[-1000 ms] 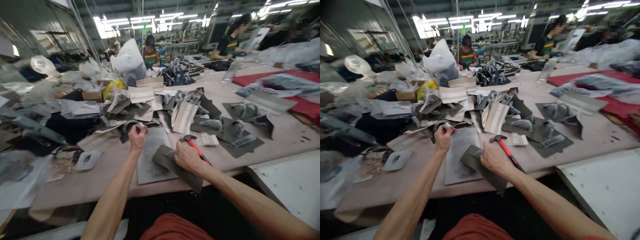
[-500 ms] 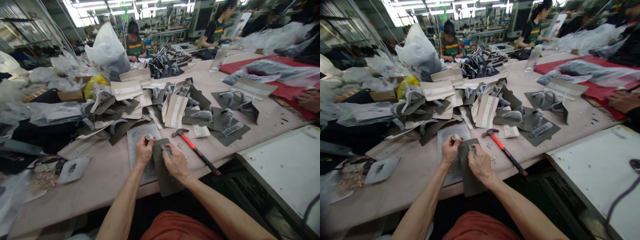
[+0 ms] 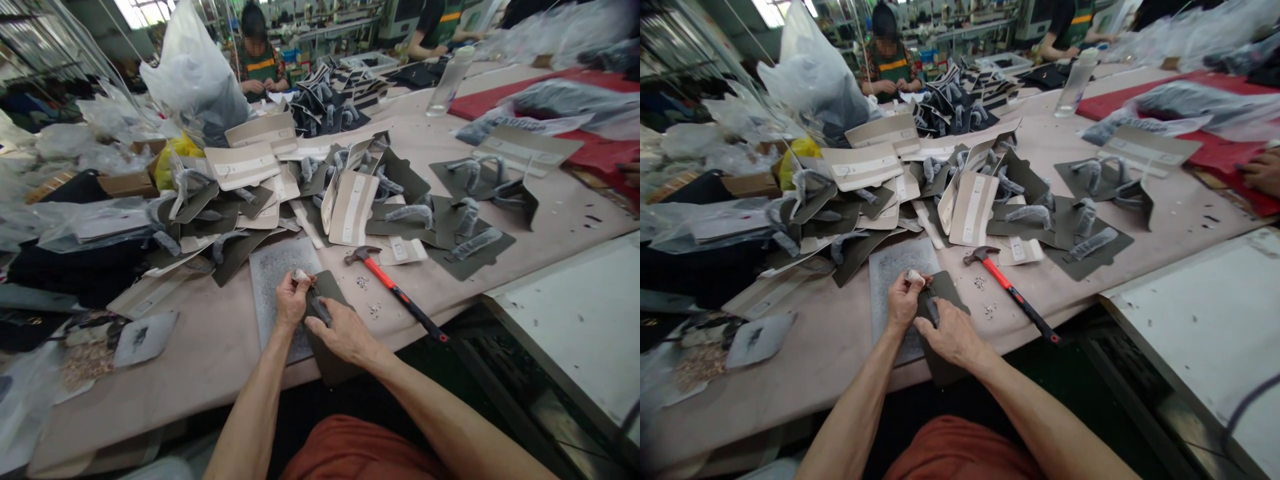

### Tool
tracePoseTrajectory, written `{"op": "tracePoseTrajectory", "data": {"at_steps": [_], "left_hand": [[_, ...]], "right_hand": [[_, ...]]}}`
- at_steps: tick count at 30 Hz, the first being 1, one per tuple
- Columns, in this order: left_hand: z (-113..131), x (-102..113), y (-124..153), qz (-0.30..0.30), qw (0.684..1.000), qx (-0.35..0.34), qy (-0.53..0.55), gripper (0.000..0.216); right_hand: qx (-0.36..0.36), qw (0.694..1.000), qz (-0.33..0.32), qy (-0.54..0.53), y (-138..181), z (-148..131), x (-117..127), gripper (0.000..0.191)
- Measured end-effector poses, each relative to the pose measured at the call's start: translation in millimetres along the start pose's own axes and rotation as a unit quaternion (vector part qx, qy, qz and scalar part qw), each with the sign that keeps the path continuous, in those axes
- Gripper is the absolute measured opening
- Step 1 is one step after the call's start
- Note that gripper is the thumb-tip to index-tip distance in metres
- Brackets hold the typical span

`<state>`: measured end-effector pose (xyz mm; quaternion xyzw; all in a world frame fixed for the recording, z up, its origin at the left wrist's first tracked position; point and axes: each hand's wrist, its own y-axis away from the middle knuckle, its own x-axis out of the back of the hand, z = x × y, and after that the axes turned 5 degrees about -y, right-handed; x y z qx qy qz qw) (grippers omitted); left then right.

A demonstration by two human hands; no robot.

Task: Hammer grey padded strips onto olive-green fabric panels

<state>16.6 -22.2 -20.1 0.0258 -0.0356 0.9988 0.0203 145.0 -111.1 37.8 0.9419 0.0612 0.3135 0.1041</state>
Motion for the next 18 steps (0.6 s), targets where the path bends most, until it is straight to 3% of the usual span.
{"op": "tracePoseTrajectory", "data": {"at_steps": [3, 11, 18], "left_hand": [[2, 2, 1, -0.018, 1.000, -0.006, -0.019, 0.021], [7, 3, -1, -0.057, 0.996, -0.016, -0.065, 0.018], [9, 5, -2, -0.071, 0.993, -0.025, -0.096, 0.015]], "right_hand": [[0.005, 0.999, -0.005, -0.050, -1, 4, -2, 0.059], [-0.016, 0.994, 0.082, -0.074, -5, 3, -22, 0.049], [0.008, 0.997, 0.069, -0.047, -3, 7, -21, 0.048]]}}
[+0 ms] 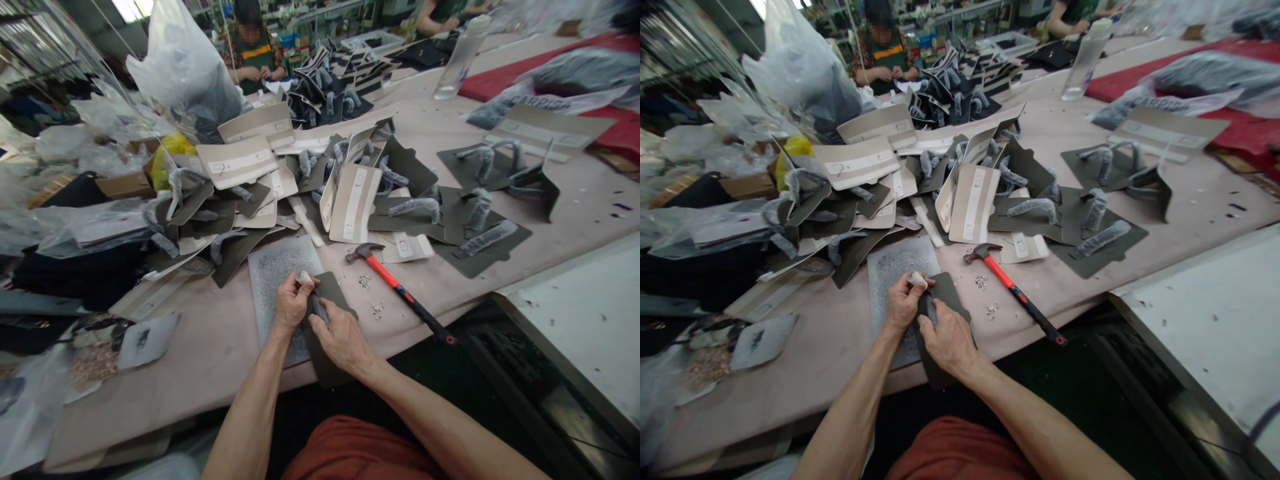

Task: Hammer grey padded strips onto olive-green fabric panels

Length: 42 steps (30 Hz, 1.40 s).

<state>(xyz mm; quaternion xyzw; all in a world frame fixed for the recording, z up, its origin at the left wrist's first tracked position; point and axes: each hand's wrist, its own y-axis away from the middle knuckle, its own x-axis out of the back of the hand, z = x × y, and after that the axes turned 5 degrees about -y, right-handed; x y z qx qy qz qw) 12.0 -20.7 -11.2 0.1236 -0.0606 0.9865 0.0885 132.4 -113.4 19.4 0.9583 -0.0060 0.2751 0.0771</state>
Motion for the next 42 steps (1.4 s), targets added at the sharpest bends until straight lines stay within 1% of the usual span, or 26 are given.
{"op": "tracePoseTrajectory", "data": {"at_steps": [3, 4, 5, 7, 9, 11, 13, 15, 16, 18, 20, 22, 24, 25, 27, 28, 29, 31, 33, 34, 35, 38, 39, 40, 41, 42], "left_hand": [[4, -1, 1, -0.005, 0.999, -0.025, -0.046, 0.012], [6, -1, 1, -0.007, 0.997, -0.035, -0.065, 0.011], [7, -2, 2, -0.009, 0.995, -0.045, -0.084, 0.010], [8, -3, 3, -0.016, 0.991, -0.064, -0.115, 0.009], [8, -5, 5, -0.019, 0.988, -0.077, -0.132, 0.009], [6, -6, 6, -0.020, 0.987, -0.083, -0.138, 0.009], [5, -7, 8, -0.019, 0.986, -0.086, -0.141, 0.009], [3, -7, 9, -0.018, 0.985, -0.093, -0.147, 0.009], [3, -7, 10, -0.017, 0.984, -0.097, -0.151, 0.010], [3, -7, 11, -0.018, 0.982, -0.106, -0.158, 0.010], [2, -7, 11, -0.020, 0.980, -0.108, -0.163, 0.011], [2, -7, 11, -0.022, 0.980, -0.105, -0.167, 0.011], [1, -7, 11, -0.022, 0.981, -0.100, -0.166, 0.010], [1, -7, 11, -0.021, 0.981, -0.098, -0.165, 0.010], [0, -7, 12, -0.018, 0.982, -0.094, -0.162, 0.010], [0, -7, 12, -0.016, 0.983, -0.091, -0.161, 0.010], [0, -7, 12, -0.016, 0.983, -0.089, -0.160, 0.010], [-1, -7, 12, -0.019, 0.983, -0.087, -0.161, 0.010], [-1, -7, 12, -0.022, 0.983, -0.089, -0.162, 0.010], [0, -7, 12, -0.024, 0.982, -0.092, -0.161, 0.011], [0, -7, 12, -0.025, 0.982, -0.096, -0.161, 0.010], [1, -7, 11, -0.023, 0.982, -0.102, -0.156, 0.010], [1, -8, 11, -0.021, 0.982, -0.101, -0.157, 0.011], [1, -8, 11, -0.021, 0.982, -0.099, -0.160, 0.011], [0, -8, 10, -0.021, 0.981, -0.095, -0.166, 0.011], [0, -8, 10, -0.021, 0.981, -0.090, -0.172, 0.010]], "right_hand": [[0.037, 0.999, -0.007, 0.008, 0, 4, 13, 0.046], [0.056, 0.998, 0.005, 0.014, -1, 8, 22, 0.045], [0.074, 0.996, 0.030, 0.031, -3, 13, 32, 0.043], [0.086, 0.986, 0.097, 0.110, -9, 29, 58, 0.041], [0.049, 0.966, 0.126, 0.222, -17, 49, 85, 0.039], [-0.021, 0.953, 0.098, 0.286, -24, 67, 107, 0.034], [-0.112, 0.968, 0.053, 0.220, -29, 79, 121, 0.022], [-0.193, 0.978, 0.003, 0.073, -31, 80, 127, 0.009], [-0.221, 0.975, -0.027, -0.001, -30, 78, 128, 0.005], [-0.247, 0.961, -0.081, -0.096, -27, 65, 129, 0.008], [-0.252, 0.951, -0.106, -0.141, -23, 45, 130, 0.009], [-0.219, 0.958, -0.087, -0.166, -17, 20, 134, 0.011], [-0.112, 0.981, -0.021, -0.157, -11, -3, 137, 0.020], [-0.040, 0.990, 0.023, -0.132, -9, -12, 137, 0.025], [0.093, 0.990, 0.097, -0.038, -4, -21, 135, 0.033], [0.138, 0.984, 0.111, 0.019, -3, -21, 133, 0.034], [0.164, 0.978, 0.105, 0.080, -2, -18, 131, 0.033], [0.173, 0.963, 0.050, 0.198, -1, -12, 130, 0.029], [0.169, 0.946, -0.001, 0.276, -1, -13, 137, 0.025], [0.177, 0.941, 0.001, 0.289, -1, -16, 142, 0.025], [0.193, 0.939, 0.027, 0.284, 0, -22, 147, 0.026], [0.234, 0.931, 0.187, 0.208, 3, -38, 152, 0.030], [0.242, 0.926, 0.219, 0.189, 4, -39, 149, 0.032], [0.244, 0.925, 0.222, 0.187, 5, -37, 144, 0.033], [0.243, 0.929, 0.192, 0.200, 6, -33, 139, 0.034], [0.238, 0.935, 0.137, 0.223, 6, -28, 135, 0.033]]}}
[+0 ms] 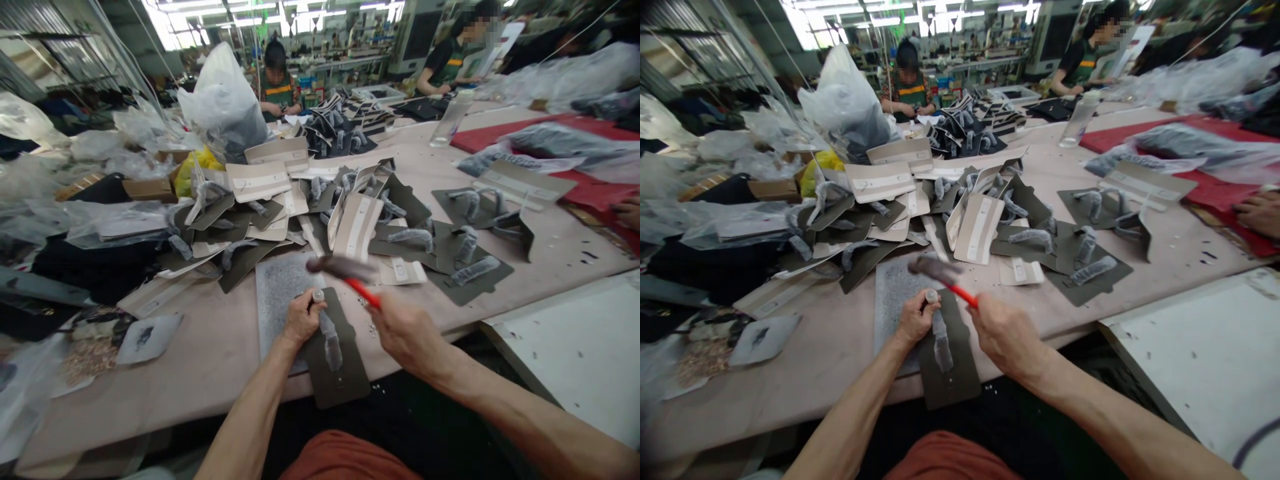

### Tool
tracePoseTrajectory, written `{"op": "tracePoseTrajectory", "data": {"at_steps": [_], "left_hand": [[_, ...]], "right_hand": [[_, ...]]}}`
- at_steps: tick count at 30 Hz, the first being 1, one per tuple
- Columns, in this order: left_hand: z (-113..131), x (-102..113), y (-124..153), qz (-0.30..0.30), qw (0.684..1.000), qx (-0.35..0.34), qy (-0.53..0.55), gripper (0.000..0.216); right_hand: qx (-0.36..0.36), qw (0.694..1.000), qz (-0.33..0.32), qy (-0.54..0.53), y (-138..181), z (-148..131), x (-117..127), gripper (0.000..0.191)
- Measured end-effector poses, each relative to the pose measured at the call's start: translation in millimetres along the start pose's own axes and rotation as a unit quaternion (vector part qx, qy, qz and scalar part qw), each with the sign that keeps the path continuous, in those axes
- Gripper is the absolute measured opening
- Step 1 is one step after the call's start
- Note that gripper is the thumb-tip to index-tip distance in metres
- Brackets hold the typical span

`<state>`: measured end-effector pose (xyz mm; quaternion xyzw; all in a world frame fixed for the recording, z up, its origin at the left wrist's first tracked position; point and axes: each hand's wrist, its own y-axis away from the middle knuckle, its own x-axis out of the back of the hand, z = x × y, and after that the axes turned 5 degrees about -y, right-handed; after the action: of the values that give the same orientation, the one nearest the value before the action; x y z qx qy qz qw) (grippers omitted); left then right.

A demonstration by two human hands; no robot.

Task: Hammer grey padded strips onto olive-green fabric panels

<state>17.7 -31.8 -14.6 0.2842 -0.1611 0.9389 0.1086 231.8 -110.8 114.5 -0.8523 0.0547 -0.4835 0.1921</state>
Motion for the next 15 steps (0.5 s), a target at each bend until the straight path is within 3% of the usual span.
{"op": "tracePoseTrajectory", "data": {"at_steps": [2, 3, 8, 12, 15], "left_hand": [[-1, -1, 0, -0.002, 1.000, 0.008, -0.008, 0.009], [-2, -1, 0, -0.001, 1.000, 0.010, -0.008, 0.009], [-2, 1, 1, -0.002, 1.000, 0.006, 0.031, 0.013], [2, 4, -1, -0.007, 0.999, 0.023, 0.038, 0.012], [9, 8, -2, -0.003, 0.999, 0.029, 0.046, 0.013]], "right_hand": [[0.004, 0.992, -0.127, 0.015, 4, 5, -8, 0.031], [-0.006, 0.988, -0.154, 0.015, 4, 8, -10, 0.030], [-0.057, 0.996, -0.063, -0.015, 1, 11, -7, 0.033], [-0.052, 0.977, -0.206, 0.029, 3, 17, -7, 0.029], [-0.089, 0.979, -0.184, 0.001, 5, 28, -7, 0.032]]}}
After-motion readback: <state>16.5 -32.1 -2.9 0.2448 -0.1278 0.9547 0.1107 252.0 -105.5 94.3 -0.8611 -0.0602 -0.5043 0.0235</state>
